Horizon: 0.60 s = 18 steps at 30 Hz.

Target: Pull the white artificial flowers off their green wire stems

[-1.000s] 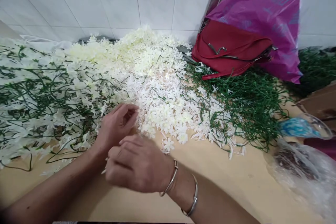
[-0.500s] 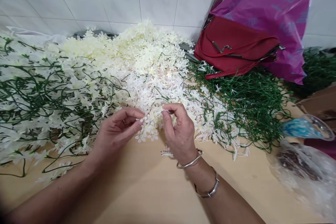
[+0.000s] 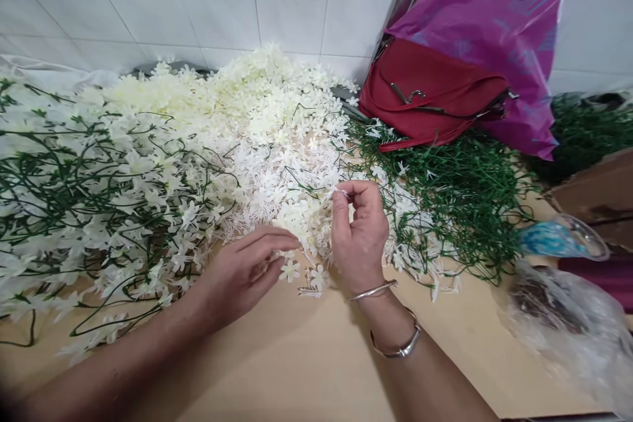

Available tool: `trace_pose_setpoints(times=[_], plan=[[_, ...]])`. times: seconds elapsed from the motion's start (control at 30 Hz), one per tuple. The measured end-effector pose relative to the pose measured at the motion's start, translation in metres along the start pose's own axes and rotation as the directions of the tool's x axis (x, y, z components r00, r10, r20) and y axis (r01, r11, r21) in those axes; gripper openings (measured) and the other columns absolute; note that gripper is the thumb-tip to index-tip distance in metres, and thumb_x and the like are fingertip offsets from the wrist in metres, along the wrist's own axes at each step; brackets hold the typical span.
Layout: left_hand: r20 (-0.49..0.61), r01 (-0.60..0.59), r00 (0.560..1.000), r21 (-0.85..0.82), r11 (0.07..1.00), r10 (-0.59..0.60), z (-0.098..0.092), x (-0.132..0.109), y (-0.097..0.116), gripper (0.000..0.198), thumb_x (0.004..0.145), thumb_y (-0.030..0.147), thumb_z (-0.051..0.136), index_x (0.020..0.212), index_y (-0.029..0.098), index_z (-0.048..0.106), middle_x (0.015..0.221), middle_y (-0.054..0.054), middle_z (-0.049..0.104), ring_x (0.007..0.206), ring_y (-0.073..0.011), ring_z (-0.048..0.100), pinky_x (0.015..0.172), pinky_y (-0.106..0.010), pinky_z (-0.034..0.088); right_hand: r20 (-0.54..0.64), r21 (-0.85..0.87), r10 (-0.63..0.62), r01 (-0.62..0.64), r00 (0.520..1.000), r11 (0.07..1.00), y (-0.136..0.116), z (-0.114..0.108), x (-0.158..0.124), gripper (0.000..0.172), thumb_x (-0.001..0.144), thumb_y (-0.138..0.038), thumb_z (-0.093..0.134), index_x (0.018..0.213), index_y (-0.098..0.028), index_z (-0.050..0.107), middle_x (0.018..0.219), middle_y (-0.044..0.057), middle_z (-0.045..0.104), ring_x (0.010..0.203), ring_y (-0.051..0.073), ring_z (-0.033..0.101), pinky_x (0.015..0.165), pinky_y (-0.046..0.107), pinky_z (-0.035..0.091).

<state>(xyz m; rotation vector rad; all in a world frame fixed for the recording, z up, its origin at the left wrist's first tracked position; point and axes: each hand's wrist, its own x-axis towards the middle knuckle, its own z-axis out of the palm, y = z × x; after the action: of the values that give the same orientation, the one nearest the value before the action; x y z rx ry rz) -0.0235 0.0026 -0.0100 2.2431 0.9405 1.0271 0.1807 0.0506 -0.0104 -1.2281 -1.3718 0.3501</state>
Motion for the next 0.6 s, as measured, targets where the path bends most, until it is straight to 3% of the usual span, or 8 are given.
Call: trace_pose_setpoints(times=[0.1, 0.17, 0.3, 0.37, 0.47, 0.6], plan=[[-0.148, 0.064, 0.988, 0.077, 0.995, -0.052, -0.005, 0.02, 0.001, 0.028, 0.098, 0.007, 0.055, 0.122, 0.019, 0.063, 0.117, -0.009, 0.071, 0.095, -0.0142, 0.072, 0.078, -0.024, 0.06, -0.01, 0.017, 0.008, -0.007, 1.0, 1.0, 0.004, 0.002, 0.001, 0.007, 0.099, -0.03, 0.061, 0.1, -0.023, 0.059, 0.084, 0.0, 0.059, 0.077, 0.017, 0.059, 0.067, 0.03, 0.045], [-0.199, 0.1, 0.978, 0.217, 0.971, -0.056, -0.009, 0.038, -0.003, 0.028, 0.099, 0.009, 0.055, 0.125, 0.017, 0.062, 0.116, -0.009, 0.07, 0.085, -0.014, 0.071, 0.072, -0.025, 0.06, -0.007, 0.011, 0.01, -0.01, 1.0, 1.0, 0.006, 0.003, 0.002, 0.007, 0.098, -0.029, 0.061, 0.1, -0.023, 0.059, 0.085, 0.0, 0.06, 0.077, 0.017, 0.059, 0.068, 0.03, 0.045], [-0.082, 0.057, 0.997, 0.587, 0.808, -0.011, -0.015, 0.074, -0.022, 0.035, 0.099, 0.0, 0.043, 0.124, 0.013, 0.063, 0.143, -0.017, 0.062, 0.105, -0.0248, 0.07, 0.084, -0.039, 0.06, -0.007, 0.016, -0.019, 0.019, 1.0, 1.0, 0.008, 0.004, 0.003, 0.006, 0.098, -0.028, 0.06, 0.099, -0.022, 0.06, 0.088, 0.0, 0.063, 0.08, 0.018, 0.06, 0.075, 0.032, 0.047], [-0.055, 0.045, 0.998, 0.63, 0.776, -0.013, -0.017, 0.088, -0.032, 0.035, 0.095, -0.005, 0.041, 0.114, 0.011, 0.067, 0.144, -0.02, 0.061, 0.108, -0.0283, 0.069, 0.083, -0.041, 0.058, 0.004, 0.013, -0.021, 0.021, 1.0, 1.0, 0.009, 0.004, 0.003, 0.006, 0.097, -0.028, 0.059, 0.098, -0.022, 0.06, 0.087, 0.0, 0.063, 0.079, 0.018, 0.06, 0.075, 0.032, 0.047], [-0.087, 0.043, 0.996, 0.607, 0.793, 0.012, -0.022, 0.098, -0.04, 0.028, 0.096, -0.002, 0.045, 0.099, 0.011, 0.07, 0.127, -0.018, 0.071, 0.107, -0.028, 0.068, 0.084, -0.038, 0.056, 0.024, 0.014, -0.005, 0.005, 1.0, 1.0, 0.011, 0.005, 0.004, 0.006, 0.097, -0.028, 0.059, 0.096, -0.022, 0.059, 0.085, 0.0, 0.064, 0.078, 0.017, 0.06, 0.075, 0.031, 0.047], [-0.247, 0.116, 0.969, 0.519, 0.847, 0.019, -0.036, 0.096, -0.027, 0.017, 0.102, 0.014, 0.053, 0.099, 0.016, 0.069, 0.103, -0.011, 0.077, 0.091, -0.022, 0.07, 0.078, -0.032, 0.054, 0.032, 0.028, -0.005, 0.004, 0.999, 1.0, 0.011, 0.004, 0.005, 0.006, 0.098, -0.028, 0.059, 0.098, -0.022, 0.059, 0.087, 0.0, 0.064, 0.081, 0.017, 0.061, 0.077, 0.032, 0.047]])
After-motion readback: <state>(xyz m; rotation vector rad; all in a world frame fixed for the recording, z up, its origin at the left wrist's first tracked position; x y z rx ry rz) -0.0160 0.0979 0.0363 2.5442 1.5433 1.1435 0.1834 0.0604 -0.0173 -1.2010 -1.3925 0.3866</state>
